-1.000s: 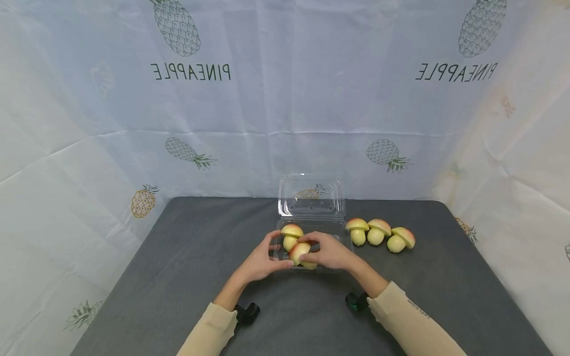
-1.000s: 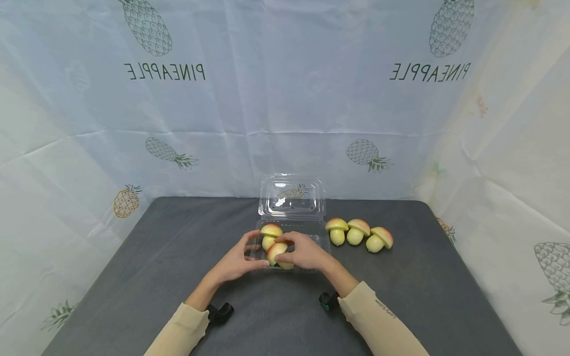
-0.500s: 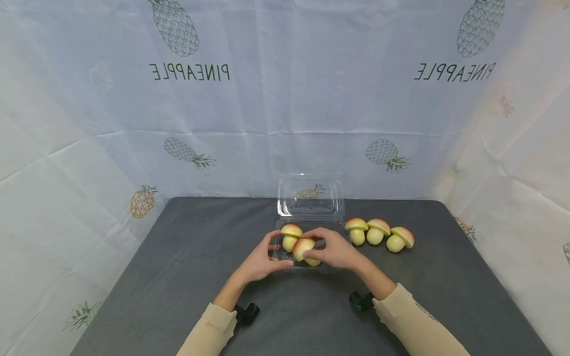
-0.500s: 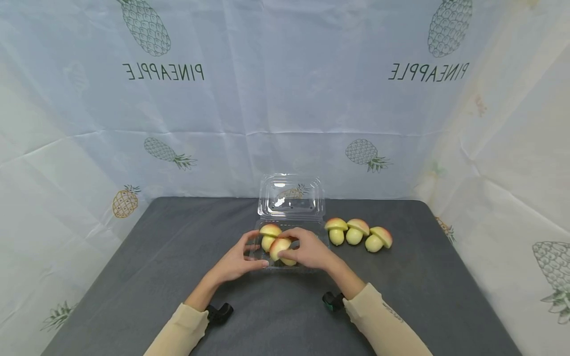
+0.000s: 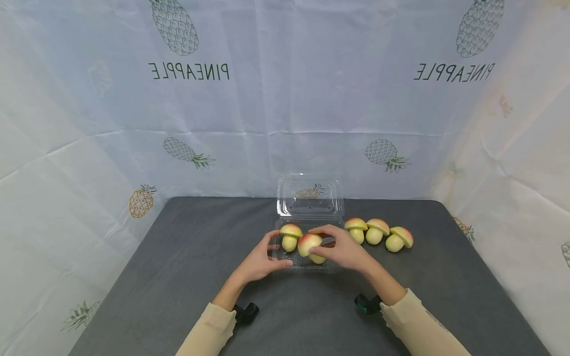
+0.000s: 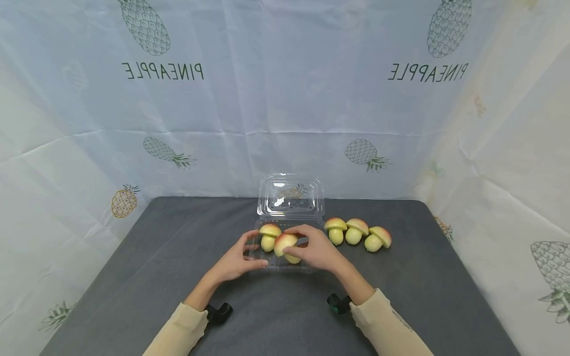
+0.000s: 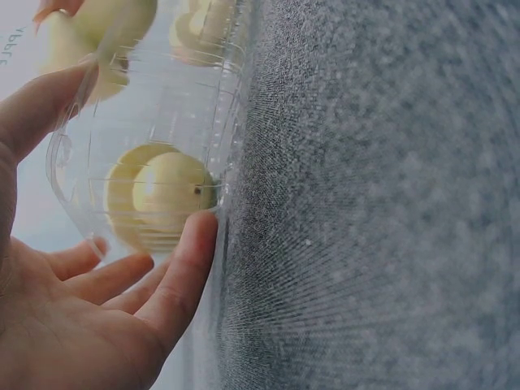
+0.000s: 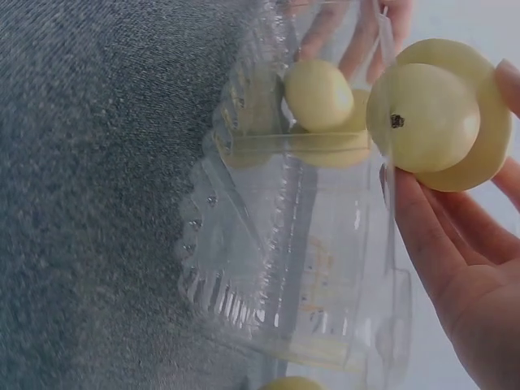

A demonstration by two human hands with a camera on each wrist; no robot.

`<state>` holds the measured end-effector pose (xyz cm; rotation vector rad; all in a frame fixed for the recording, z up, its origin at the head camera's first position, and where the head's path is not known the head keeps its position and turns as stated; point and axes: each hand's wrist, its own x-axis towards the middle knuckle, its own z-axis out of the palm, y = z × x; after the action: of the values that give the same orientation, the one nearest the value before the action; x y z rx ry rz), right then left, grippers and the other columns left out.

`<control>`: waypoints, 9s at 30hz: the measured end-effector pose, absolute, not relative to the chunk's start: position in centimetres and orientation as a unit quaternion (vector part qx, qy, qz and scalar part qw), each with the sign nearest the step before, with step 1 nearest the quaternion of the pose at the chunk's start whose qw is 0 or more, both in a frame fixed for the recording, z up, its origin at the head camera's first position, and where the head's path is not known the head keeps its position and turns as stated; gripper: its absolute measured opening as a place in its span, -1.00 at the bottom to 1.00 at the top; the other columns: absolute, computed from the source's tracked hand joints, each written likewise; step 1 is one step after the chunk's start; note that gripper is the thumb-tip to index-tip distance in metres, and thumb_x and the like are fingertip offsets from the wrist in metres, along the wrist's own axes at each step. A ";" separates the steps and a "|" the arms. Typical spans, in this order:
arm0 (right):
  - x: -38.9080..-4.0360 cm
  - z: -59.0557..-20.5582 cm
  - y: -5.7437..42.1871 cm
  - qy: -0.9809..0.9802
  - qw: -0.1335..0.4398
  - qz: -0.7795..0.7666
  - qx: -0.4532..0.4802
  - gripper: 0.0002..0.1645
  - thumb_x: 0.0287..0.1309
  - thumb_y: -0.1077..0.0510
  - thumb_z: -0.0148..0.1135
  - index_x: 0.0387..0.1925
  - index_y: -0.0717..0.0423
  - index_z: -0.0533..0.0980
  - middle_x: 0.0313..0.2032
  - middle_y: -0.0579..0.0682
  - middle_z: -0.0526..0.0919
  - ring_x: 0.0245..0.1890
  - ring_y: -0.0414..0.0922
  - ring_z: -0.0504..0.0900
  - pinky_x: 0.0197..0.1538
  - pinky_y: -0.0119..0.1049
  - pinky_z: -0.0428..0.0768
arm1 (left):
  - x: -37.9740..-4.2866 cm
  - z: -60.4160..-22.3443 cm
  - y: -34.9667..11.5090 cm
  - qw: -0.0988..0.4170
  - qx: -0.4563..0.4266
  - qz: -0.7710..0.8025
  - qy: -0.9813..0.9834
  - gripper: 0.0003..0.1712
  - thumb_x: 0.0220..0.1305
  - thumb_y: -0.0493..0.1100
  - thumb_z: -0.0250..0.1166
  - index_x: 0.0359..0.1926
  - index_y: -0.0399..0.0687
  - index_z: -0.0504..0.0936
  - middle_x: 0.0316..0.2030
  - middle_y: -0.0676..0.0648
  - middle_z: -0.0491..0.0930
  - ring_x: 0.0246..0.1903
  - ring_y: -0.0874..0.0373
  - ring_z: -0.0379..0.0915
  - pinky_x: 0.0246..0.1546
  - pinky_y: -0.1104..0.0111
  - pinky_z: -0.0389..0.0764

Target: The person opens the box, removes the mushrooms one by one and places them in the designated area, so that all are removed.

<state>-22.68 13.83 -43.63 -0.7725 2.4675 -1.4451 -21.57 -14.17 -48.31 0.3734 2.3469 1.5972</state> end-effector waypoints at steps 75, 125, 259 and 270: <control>-19.8 -45.0 25.2 0.878 -0.041 -0.463 -0.117 -0.37 0.39 -0.02 0.31 0.35 0.22 0.46 0.21 0.17 0.55 0.14 0.13 0.56 -0.05 -0.33 0.62 | -21.6 -48.4 -14.2 0.138 0.126 0.549 0.814 0.15 0.19 0.09 0.53 0.60 0.02 0.01 0.54 -0.16 0.06 0.10 -0.12 0.57 -0.09 0.11 0.66; -20.3 -46.7 25.6 0.931 -0.047 -0.344 -0.115 -0.27 0.34 -0.12 0.35 0.26 0.37 0.47 0.13 0.30 0.60 0.06 0.24 0.61 0.03 0.16 0.58 | -21.5 -48.4 -14.2 0.140 0.128 0.544 0.817 0.14 0.21 0.09 0.52 0.60 0.02 0.00 0.54 -0.17 0.06 0.10 -0.11 0.57 -0.11 0.13 0.67; -26.8 -46.3 7.0 0.864 0.085 -0.477 -0.137 -0.42 0.35 -0.06 0.34 0.27 0.14 0.52 0.12 0.09 0.63 0.10 0.06 0.61 -0.02 -0.04 0.65 | -21.6 -48.7 -14.1 0.131 0.136 0.550 0.814 0.14 0.22 0.08 0.52 0.60 -0.03 0.01 0.55 -0.17 0.01 0.22 -0.18 0.46 -0.10 0.13 0.67; -26.9 -46.5 7.0 0.862 0.086 -0.472 -0.163 -0.43 0.34 -0.06 0.35 0.24 0.17 0.55 0.07 0.10 0.65 0.03 0.06 0.63 -0.12 -0.11 0.67 | -21.6 -48.7 -14.2 0.134 0.131 0.551 0.813 0.13 0.23 0.05 0.51 0.60 -0.04 -0.01 0.55 -0.19 0.01 0.21 -0.19 0.48 -0.11 0.12 0.68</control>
<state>-26.89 6.96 -46.47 -0.4864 2.5693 -1.4081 -21.62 -14.18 -48.70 0.3808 2.3575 1.5958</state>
